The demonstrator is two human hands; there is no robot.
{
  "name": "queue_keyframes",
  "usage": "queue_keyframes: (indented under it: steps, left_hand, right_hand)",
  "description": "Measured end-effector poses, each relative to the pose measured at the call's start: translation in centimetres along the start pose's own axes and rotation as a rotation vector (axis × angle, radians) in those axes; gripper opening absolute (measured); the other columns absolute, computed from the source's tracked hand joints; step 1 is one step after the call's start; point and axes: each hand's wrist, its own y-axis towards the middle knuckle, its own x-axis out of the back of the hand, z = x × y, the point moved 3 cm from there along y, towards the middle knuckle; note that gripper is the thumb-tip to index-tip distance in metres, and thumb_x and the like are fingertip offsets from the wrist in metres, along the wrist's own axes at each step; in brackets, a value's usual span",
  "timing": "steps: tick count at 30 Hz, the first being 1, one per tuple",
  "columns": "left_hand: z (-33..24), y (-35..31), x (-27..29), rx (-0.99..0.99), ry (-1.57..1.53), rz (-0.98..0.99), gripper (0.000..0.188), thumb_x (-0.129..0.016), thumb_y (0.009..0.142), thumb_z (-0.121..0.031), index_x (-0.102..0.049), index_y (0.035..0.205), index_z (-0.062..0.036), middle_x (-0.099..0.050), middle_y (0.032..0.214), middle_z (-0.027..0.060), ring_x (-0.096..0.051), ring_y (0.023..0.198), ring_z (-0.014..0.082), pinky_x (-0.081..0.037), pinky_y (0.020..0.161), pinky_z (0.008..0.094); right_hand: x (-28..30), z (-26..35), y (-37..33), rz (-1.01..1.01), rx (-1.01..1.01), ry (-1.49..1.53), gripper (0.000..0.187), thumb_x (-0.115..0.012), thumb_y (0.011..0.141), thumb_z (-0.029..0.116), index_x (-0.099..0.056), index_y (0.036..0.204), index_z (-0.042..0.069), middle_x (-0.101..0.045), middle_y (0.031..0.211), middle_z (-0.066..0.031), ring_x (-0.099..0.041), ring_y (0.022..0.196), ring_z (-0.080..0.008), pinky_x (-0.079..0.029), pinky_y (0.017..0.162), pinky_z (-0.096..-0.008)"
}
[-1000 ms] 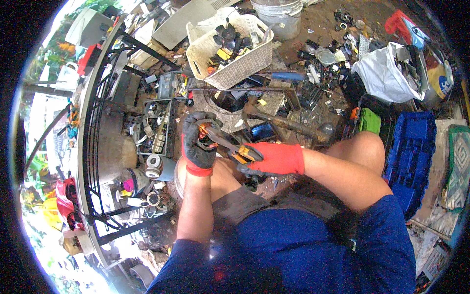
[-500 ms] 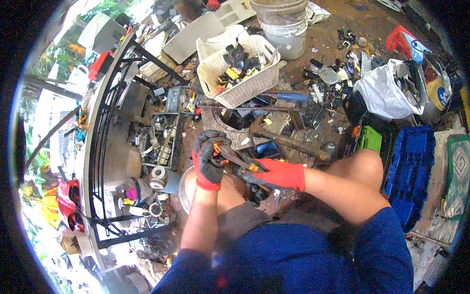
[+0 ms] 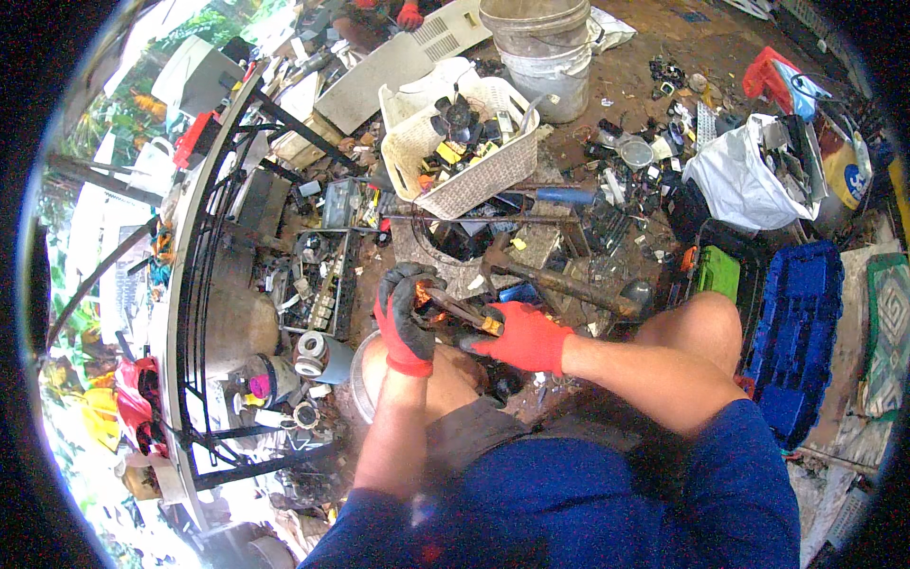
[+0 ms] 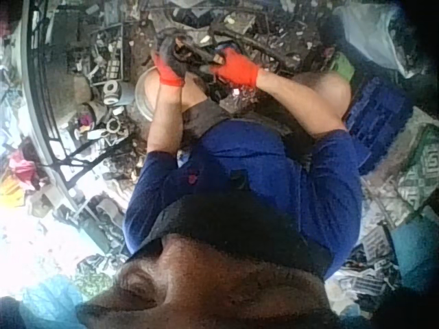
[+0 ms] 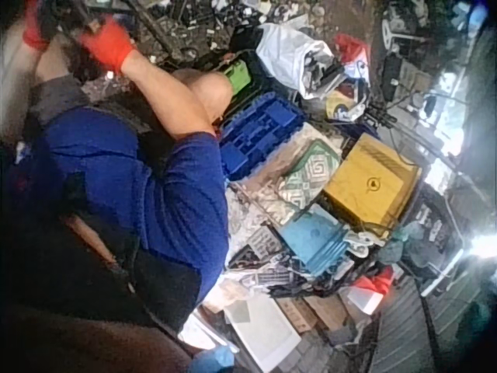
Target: The person sits on the floor in a cluttered workshop and disassembles a small electronic component using pliers. They strip wires and remove parts from the device, placing the separated pieces into a nearby container.
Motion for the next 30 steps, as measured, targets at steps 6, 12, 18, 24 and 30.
queue_keyframes:
  steps: [6,12,18,24,30]
  left_hand:
    - [-0.9,-0.3,0.3,-0.013,0.165,-0.108,0.018,-0.059,0.092,-0.010,-0.061,0.105,0.0013,-0.065,0.096,0.0085,-0.063,0.089,0.0185,-0.050,0.078,0.0307]
    - [-1.4,-0.4,-0.1,0.186,0.039,-0.019,0.023,-0.061,0.091,-0.015,-0.061,0.108,0.0002,-0.066,0.100,0.0130,-0.064,0.090,0.0238,-0.051,0.080,0.0349]
    - [0.6,-0.5,0.4,0.244,-0.703,0.247,0.040,-0.061,0.089,-0.035,-0.059,0.111,-0.0017,-0.064,0.106,0.0204,-0.064,0.092,0.0345,-0.053,0.081,0.0443]
    - [-0.8,-0.5,-0.5,0.257,-0.767,0.411,0.041,-0.064,0.086,-0.036,-0.059,0.109,-0.0019,-0.063,0.102,0.0198,-0.063,0.091,0.0339,-0.052,0.080,0.0445]
    - [1.2,0.2,1.2,0.092,-0.190,0.005,0.033,-0.058,0.092,-0.030,-0.058,0.109,-0.0015,-0.065,0.105,0.0157,-0.065,0.092,0.0282,-0.053,0.081,0.0402]
  right_hand:
    - [0.7,0.4,0.7,-0.099,0.124,-0.140,0.072,-0.072,0.082,0.046,-0.053,0.132,-0.001,-0.063,0.117,-0.0302,-0.062,0.109,-0.0418,-0.050,0.095,-0.0444]
    - [0.8,-0.1,0.3,-0.099,0.055,-0.222,0.061,-0.071,0.083,0.043,-0.059,0.127,0.002,-0.067,0.106,-0.0258,-0.066,0.097,-0.0391,-0.053,0.085,-0.0437]
    - [1.1,3.9,-3.1,0.352,-0.049,0.320,0.038,-0.072,0.087,0.031,-0.068,0.112,0.003,-0.069,0.105,-0.0105,-0.067,0.083,-0.0168,-0.055,0.077,-0.0319]
    - [-1.7,-1.7,-2.7,0.729,0.137,0.850,0.027,-0.065,0.092,0.023,-0.066,0.112,0.005,-0.068,0.102,-0.0053,-0.067,0.086,-0.0146,-0.055,0.076,-0.0304]
    - [1.5,1.0,-1.2,0.232,0.597,0.103,0.040,-0.066,0.089,0.021,-0.059,0.125,0.005,-0.065,0.115,-0.0138,-0.065,0.103,-0.0266,-0.050,0.093,-0.0414]
